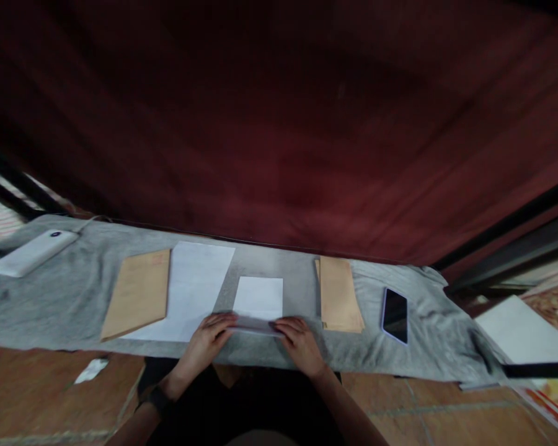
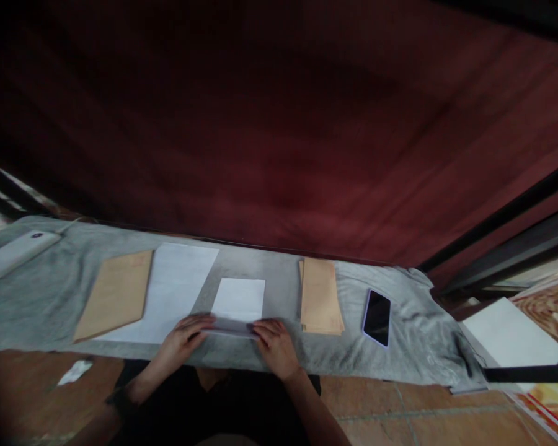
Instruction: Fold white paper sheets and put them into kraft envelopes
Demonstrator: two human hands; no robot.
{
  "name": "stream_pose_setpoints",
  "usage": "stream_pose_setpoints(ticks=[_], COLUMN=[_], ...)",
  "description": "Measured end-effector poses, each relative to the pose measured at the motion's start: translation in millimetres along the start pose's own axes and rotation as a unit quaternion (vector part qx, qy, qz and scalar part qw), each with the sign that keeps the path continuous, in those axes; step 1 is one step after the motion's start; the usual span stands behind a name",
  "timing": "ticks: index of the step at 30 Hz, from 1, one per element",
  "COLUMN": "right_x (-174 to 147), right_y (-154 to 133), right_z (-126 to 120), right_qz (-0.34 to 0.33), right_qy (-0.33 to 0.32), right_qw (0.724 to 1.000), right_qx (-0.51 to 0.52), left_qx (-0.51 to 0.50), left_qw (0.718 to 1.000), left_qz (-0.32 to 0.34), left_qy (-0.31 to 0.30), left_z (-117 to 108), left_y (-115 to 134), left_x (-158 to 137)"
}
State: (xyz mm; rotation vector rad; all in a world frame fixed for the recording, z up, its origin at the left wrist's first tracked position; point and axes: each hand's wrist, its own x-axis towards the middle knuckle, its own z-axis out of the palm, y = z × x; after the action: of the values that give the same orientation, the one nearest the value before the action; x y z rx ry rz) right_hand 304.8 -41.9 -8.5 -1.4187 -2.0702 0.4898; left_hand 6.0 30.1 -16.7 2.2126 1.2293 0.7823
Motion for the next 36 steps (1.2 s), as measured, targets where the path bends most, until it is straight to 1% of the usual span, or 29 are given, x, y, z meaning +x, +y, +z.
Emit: stream_pose_setpoints(ticks=[6, 10, 12, 14, 17, 19, 22, 25, 29, 36], right_x=[14, 32, 39, 46, 54, 59, 66, 72, 77, 86], right_y=[-1, -4, -6, -8, -11, -12, -14, -15, -14, -8], right_z=[6, 11, 12, 13, 12, 12, 12, 12, 13, 14], right_qz=[0.095, 0.164, 0.196, 0.224, 0.265, 0.282, 0.303, 0.316, 0.321, 0.306], right_qy=[0.055, 0.07, 0.066, 0.057, 0.041, 0.035, 0.028, 0.026, 0.027, 0.034], right_qw=[0.994, 0.98, 0.971, 0.963, 0.949, 0.943, 0.933, 0.925, 0.919, 0.918], right_qx=[-0.03, -0.088, -0.117, -0.136, -0.163, -0.175, -0.193, -0.209, -0.226, -0.248], left_qx=[-0.003, -0.018, 0.001, 0.041, 0.108, 0.152, 0.211, 0.244, 0.268, 0.293], left_qw=[0.996, 0.99, 0.987, 0.981, 0.964, 0.953, 0.938, 0.934, 0.934, 0.921], left_qz=[-0.082, -0.122, -0.151, -0.189, -0.241, -0.262, -0.274, -0.259, -0.236, -0.253], left_qy=[0.037, 0.066, 0.055, 0.028, -0.013, -0.03, -0.04, -0.032, -0.014, -0.029], left_z=[5, 11, 12, 11, 10, 9, 11, 13, 15, 12], left_y=[12, 19, 22, 26, 35, 42, 49, 51, 50, 52], left_x=[16, 28, 35, 41, 49, 54, 59, 62, 66, 77])
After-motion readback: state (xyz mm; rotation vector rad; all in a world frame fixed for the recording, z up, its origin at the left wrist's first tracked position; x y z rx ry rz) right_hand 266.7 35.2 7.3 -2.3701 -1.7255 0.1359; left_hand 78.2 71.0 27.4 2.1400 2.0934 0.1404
